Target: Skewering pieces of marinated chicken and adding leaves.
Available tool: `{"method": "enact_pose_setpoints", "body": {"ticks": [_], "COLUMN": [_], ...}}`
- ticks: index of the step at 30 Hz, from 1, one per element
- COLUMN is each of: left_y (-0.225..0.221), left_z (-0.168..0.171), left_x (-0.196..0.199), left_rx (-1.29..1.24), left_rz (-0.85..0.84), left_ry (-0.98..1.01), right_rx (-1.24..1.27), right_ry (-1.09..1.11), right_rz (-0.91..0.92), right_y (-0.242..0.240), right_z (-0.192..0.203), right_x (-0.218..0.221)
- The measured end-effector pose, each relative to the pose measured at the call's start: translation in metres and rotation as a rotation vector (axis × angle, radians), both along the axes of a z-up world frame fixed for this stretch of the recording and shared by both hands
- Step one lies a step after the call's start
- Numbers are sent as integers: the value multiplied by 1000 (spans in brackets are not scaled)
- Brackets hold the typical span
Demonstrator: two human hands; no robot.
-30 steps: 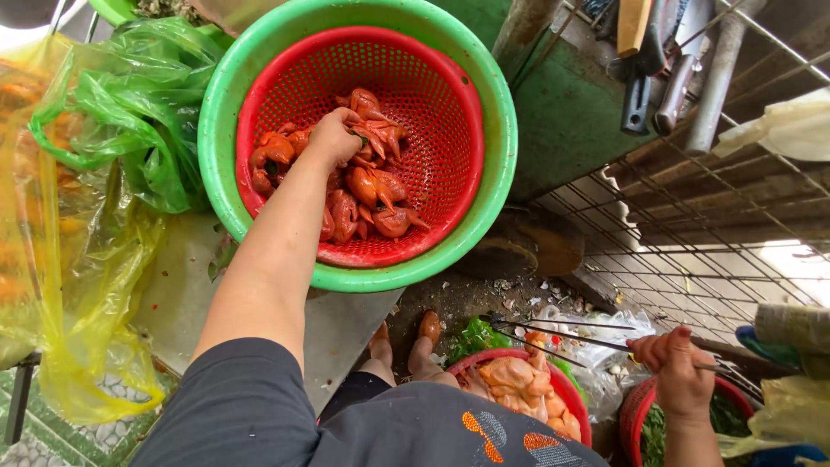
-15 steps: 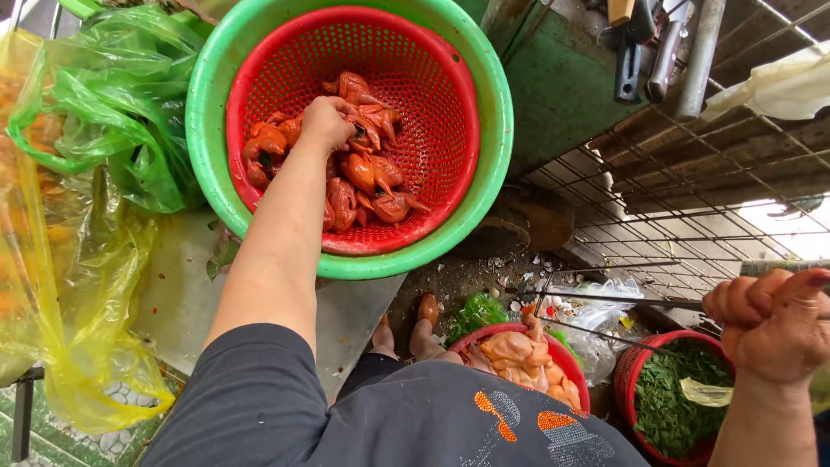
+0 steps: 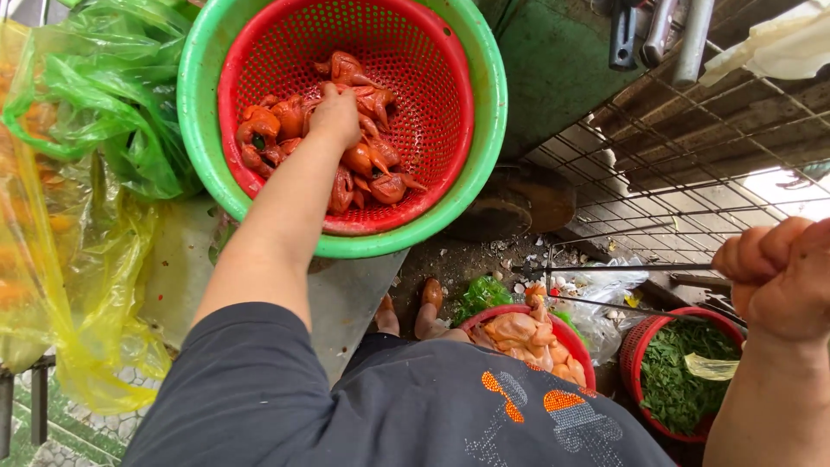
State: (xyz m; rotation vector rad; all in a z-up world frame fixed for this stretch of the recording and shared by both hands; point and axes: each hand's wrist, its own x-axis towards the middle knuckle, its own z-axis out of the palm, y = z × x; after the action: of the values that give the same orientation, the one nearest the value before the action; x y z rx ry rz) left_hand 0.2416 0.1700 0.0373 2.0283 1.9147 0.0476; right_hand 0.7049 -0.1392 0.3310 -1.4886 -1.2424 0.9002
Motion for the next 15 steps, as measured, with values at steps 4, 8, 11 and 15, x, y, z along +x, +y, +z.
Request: {"method": "enact_pose_setpoints", "body": {"ticks": [4, 8, 11, 15], "left_y": [-32, -137, -188, -191], "left_z": [90, 194, 182, 134], "left_x": [29, 121, 171, 207], "left_rx": [-124, -34, -29, -38], "left_rz": [-242, -660, -732, -304], "left_ry": [125, -478, -943, -1553], "right_rx": [20, 115, 167, 135], "right_ry": [102, 64, -114, -335], "right_rz": [-8, 158, 288, 363], "right_y": [31, 70, 100, 115], "right_z": [-6, 53, 83, 101], "right_x": [3, -84, -154, -235]}}
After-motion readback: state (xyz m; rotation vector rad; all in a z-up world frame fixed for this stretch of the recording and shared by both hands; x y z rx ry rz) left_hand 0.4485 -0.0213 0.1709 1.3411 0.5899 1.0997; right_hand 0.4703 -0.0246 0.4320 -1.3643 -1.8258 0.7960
